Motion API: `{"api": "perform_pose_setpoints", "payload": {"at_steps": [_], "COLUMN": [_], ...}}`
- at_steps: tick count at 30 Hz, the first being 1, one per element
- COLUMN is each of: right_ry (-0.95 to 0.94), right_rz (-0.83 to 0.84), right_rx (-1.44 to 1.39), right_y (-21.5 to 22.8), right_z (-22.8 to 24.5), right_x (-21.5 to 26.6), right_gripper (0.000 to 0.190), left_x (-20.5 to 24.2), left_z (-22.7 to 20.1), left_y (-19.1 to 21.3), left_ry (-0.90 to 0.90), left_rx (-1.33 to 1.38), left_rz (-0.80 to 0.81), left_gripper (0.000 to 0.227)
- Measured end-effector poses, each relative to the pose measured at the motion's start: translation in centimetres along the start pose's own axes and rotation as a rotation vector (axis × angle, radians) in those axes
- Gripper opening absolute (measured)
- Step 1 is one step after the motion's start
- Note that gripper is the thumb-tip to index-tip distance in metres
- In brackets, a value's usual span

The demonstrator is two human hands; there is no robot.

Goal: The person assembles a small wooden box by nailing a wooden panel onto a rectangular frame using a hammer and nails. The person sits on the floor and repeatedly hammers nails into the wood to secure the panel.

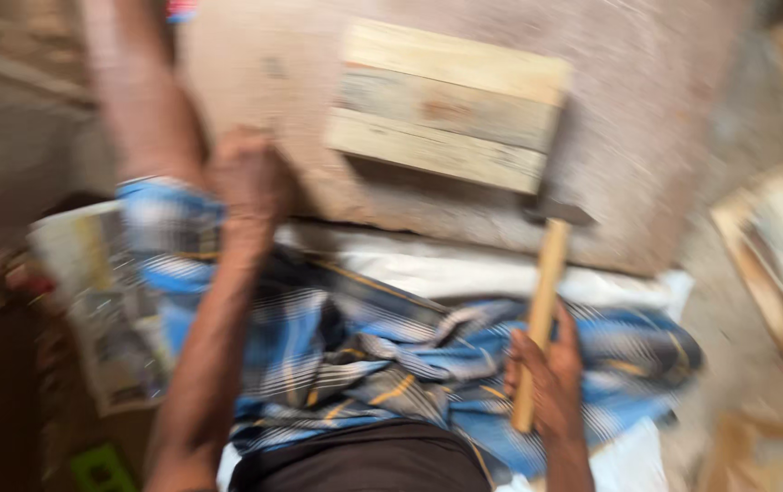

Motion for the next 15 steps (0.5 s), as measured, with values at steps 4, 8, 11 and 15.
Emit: {"api": "perform_pose_setpoints", "payload": {"at_steps": [4, 8, 11, 15], "right_ry": [-0.008, 0.02, 0.058, 0.079], "right_rz": [0.001, 0.013, 0.024, 0.037], "right_rx": [0.029, 0.062, 0.055, 0.062], "right_y": [0.5, 0.4, 0.3, 0.3], "right_z": [0.0, 0.7, 1.2, 1.1], "right_x": [-0.1, 0.1, 0.4, 0.1], "right_gripper": [0.086, 0.084, 0.083, 0.082], "left_x": [0.2, -1.4, -1.3, -0.1], "left_z": [-0.2, 1.0, 0.2, -3.0], "left_y": [1.6, 2.3, 3.4, 6.3], "left_ry": [-0.217, -0.07, -0.026, -0.195], "left_rx": [0.01, 0.099, 0.305, 0.622], "left_rz": [-0.281, -0.049, 0.029, -0.156], "left_gripper": [0.01, 0.002, 0.002, 0.008]}}
Point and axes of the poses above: each hand's wrist, its own x-axis away from the middle knuckle, its own y-axis out of the back of the hand, z = x × y, the point moved 8 cm from there along -x, towards the middle knuckle, and after that the axes turned 7 degrees about z, right-handed, at the moved point
